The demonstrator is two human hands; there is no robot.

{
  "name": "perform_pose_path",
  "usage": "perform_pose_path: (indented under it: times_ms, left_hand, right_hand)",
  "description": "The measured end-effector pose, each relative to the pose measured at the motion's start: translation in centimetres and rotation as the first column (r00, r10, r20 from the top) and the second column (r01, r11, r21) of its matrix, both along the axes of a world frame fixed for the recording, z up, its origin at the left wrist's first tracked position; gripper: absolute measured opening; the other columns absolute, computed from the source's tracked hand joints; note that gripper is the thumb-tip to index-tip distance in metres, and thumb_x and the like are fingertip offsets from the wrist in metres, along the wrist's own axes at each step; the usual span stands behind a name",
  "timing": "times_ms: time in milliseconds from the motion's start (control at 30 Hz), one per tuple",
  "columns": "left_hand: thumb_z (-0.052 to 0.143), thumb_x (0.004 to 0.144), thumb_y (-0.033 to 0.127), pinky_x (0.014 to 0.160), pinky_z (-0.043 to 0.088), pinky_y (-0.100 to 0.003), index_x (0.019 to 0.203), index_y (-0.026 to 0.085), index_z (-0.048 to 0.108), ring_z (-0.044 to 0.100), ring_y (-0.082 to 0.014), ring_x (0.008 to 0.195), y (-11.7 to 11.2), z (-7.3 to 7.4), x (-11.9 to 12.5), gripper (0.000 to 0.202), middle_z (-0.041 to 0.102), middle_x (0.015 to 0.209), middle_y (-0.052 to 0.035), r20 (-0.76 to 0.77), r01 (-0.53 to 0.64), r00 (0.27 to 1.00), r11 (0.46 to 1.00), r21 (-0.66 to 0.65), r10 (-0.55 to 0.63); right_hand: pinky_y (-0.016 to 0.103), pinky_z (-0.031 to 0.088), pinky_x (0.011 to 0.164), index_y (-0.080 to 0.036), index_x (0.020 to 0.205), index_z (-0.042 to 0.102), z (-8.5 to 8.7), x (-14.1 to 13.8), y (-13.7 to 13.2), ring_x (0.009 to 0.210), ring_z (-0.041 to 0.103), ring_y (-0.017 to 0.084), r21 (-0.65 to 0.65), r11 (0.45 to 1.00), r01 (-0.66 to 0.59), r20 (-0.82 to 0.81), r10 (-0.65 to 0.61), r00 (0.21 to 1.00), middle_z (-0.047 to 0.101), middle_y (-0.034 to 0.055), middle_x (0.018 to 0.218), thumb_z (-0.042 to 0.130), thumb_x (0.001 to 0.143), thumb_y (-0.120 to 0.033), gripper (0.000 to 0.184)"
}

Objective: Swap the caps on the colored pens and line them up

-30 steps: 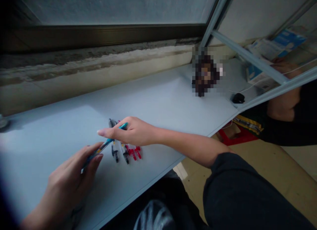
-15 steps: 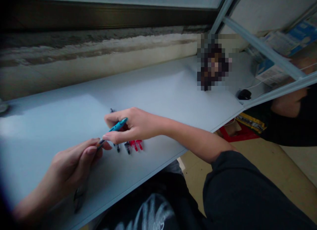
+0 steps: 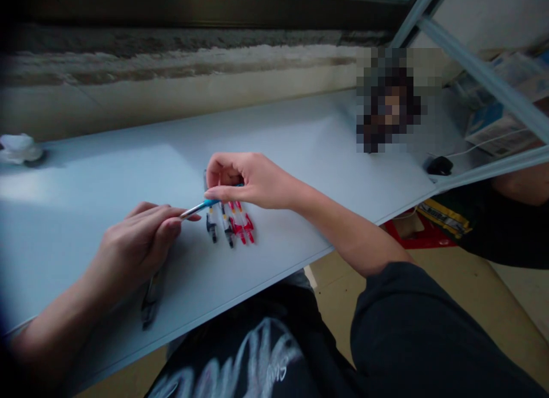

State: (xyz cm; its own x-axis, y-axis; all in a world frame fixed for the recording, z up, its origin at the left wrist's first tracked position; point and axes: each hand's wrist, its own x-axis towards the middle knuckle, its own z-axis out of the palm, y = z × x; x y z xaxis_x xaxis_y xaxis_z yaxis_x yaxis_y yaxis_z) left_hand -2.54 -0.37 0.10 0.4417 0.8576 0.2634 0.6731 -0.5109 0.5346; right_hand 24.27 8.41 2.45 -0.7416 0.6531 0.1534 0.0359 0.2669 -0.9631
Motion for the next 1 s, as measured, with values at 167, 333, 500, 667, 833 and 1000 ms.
perform_pose_path:
  times_ms: [167, 333, 500, 667, 833, 1000]
  left_hand:
    - [0.039, 0.113, 0.045, 0.085, 0.059, -0.038, 0.098, 0.027, 0.076, 0.073, -0.024, 0.079, 0.1, -0.2, 0.0, 0.044, 0.073, 0.074, -0.0025, 0.019, -0.056, 0.998, 0.996, -0.066, 0.057]
    - [0.04, 0.113, 0.045, 0.087, 0.059, -0.04, 0.1, 0.023, 0.078, 0.073, -0.024, 0.079, 0.3, -0.5, -0.1, 0.046, 0.077, 0.079, -0.0063, 0.008, -0.036, 0.999, 0.999, -0.017, 0.036]
    - [0.038, 0.114, 0.049, 0.091, 0.057, -0.038, 0.105, 0.019, 0.08, 0.069, -0.0228, 0.077, 0.6, -0.6, -0.2, 0.052, 0.074, 0.075, -0.0049, -0.04, -0.026, 0.999, 1.0, 0.01, 0.027]
    - [0.037, 0.112, 0.051, 0.091, 0.055, -0.038, 0.103, 0.02, 0.079, 0.067, -0.0229, 0.076, 1.0, -0.6, -0.1, 0.053, 0.07, 0.072, -0.0032, -0.002, -0.072, 0.997, 0.997, 0.031, 0.072]
    - [0.04, 0.112, 0.049, 0.089, 0.055, -0.036, 0.1, 0.021, 0.079, 0.069, -0.0229, 0.081, 1.1, -0.6, 0.1, 0.05, 0.073, 0.08, -0.0047, -0.027, -0.104, 0.994, 0.994, 0.019, 0.104]
    - [0.035, 0.115, 0.049, 0.092, 0.056, -0.034, 0.107, 0.02, 0.081, 0.07, -0.0221, 0.086, 1.0, -0.7, -0.1, 0.055, 0.077, 0.089, -0.0062, -0.024, -0.136, 0.99, 0.99, 0.043, 0.137]
  right_hand:
    - [0.029, 0.051, 0.083, -0.018, 0.105, 0.059, -0.1, -0.2, 0.2, 0.087, 0.06, 0.013, 0.041, 0.999, 0.011, -0.037, -0.009, 0.999, 0.066, 0.002, 0.097, 0.085, 0.093, -0.054, 0.046]
    - [0.026, 0.042, 0.07, -0.016, 0.082, 0.062, 0.2, -0.2, 0.0, 0.07, 0.054, 0.011, 0.092, 0.996, 0.016, 0.186, -0.033, 0.982, 0.061, -0.0008, 0.072, 0.056, 0.108, -0.065, 0.056]
    - [0.027, 0.044, 0.075, -0.013, 0.105, 0.068, 0.6, 0.4, 0.1, 0.082, 0.062, 0.014, 0.199, 0.98, -0.01, 0.185, -0.027, 0.982, 0.072, 0.0038, 0.091, 0.079, 0.096, -0.044, 0.034]
    - [0.026, 0.045, 0.07, -0.015, 0.092, 0.064, 0.0, 0.1, 0.8, 0.07, 0.057, 0.012, 0.125, 0.992, 0.031, 0.159, -0.051, 0.986, 0.065, 0.0005, 0.075, 0.057, 0.11, -0.059, 0.048]
    - [0.025, 0.044, 0.068, -0.014, 0.093, 0.065, -0.3, -0.1, 1.3, 0.069, 0.057, 0.01, 0.046, 0.998, -0.039, 0.194, 0.029, 0.981, 0.067, -0.0012, 0.076, 0.081, 0.094, -0.039, 0.03]
    - [0.024, 0.045, 0.064, -0.015, 0.1, 0.066, -0.9, -0.6, 1.7, 0.069, 0.058, 0.011, 0.037, 0.998, 0.056, 0.086, -0.059, 0.995, 0.066, -0.0018, 0.078, 0.079, 0.095, -0.049, 0.037]
